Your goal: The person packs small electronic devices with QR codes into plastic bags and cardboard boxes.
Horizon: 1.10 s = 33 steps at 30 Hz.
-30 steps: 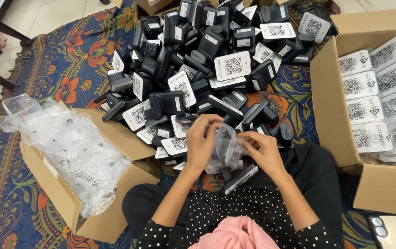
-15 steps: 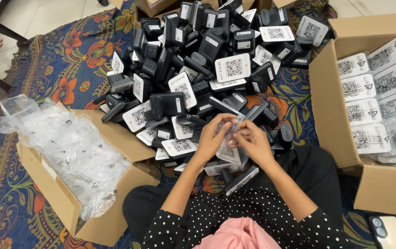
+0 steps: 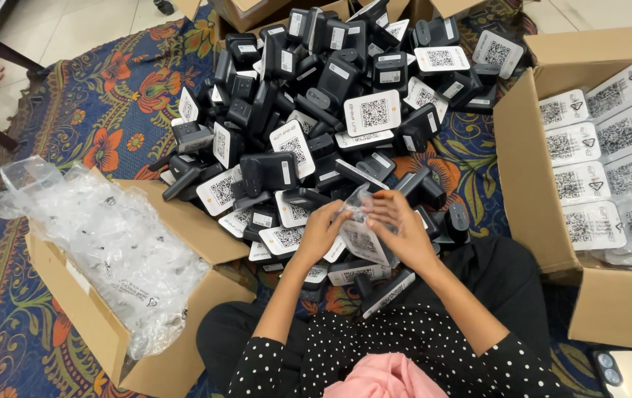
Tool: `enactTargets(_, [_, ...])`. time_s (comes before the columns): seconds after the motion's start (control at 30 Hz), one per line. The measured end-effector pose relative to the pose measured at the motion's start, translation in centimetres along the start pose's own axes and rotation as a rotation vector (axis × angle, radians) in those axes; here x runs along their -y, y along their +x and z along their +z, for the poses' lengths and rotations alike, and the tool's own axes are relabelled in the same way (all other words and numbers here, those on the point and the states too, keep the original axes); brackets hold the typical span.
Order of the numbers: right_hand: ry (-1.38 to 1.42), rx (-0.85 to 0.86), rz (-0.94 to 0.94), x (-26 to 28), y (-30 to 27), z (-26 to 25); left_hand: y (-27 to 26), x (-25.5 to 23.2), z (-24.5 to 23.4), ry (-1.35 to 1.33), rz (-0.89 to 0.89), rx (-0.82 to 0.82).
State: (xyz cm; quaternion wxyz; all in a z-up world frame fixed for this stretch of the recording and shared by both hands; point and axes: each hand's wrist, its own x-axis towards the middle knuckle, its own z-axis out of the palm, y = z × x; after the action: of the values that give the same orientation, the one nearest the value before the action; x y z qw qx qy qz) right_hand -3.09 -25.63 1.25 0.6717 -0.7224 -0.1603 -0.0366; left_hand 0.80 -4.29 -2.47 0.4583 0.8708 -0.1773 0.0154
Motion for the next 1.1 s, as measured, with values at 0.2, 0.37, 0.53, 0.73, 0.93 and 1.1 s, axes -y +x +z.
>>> enactTargets(0.2, [-0.529, 0.077, -0.119, 1.2, -0.8, 0.2, 1.1, -0.6, 1.8, -0.104, -0.049, -0.042])
enactTargets(0.37, [-0.559, 0.129, -0.067, 0.8, 0.4, -0.4, 2.2, -0.1, 2.9, -0.054, -0.022, -0.062])
enactTargets(0.53, [-0.738, 0.124, -0.037, 1.3, 0.5, -0.3, 1.5, -3.1, 2.4, 0.249, 0.199, -0.189])
enactTargets(0.73, [-0.573, 0.039, 0.018, -8.8, -0.4, -1.2, -0.4, -5.6, 1.7, 0.334, 0.345, -0.066])
enactTargets(0.93, [-0.242, -0.077, 0.13, -9.8, -1.5, -1.0, 0.9, -5.7, 2.2, 0.405, 0.284, 0.126])
enactTargets(1.1, [-0.312, -0.247, 0.081, -8.5, -1.6, -4.2, 2.7, -2.1, 3.8, 0.241, -0.137, -0.07])
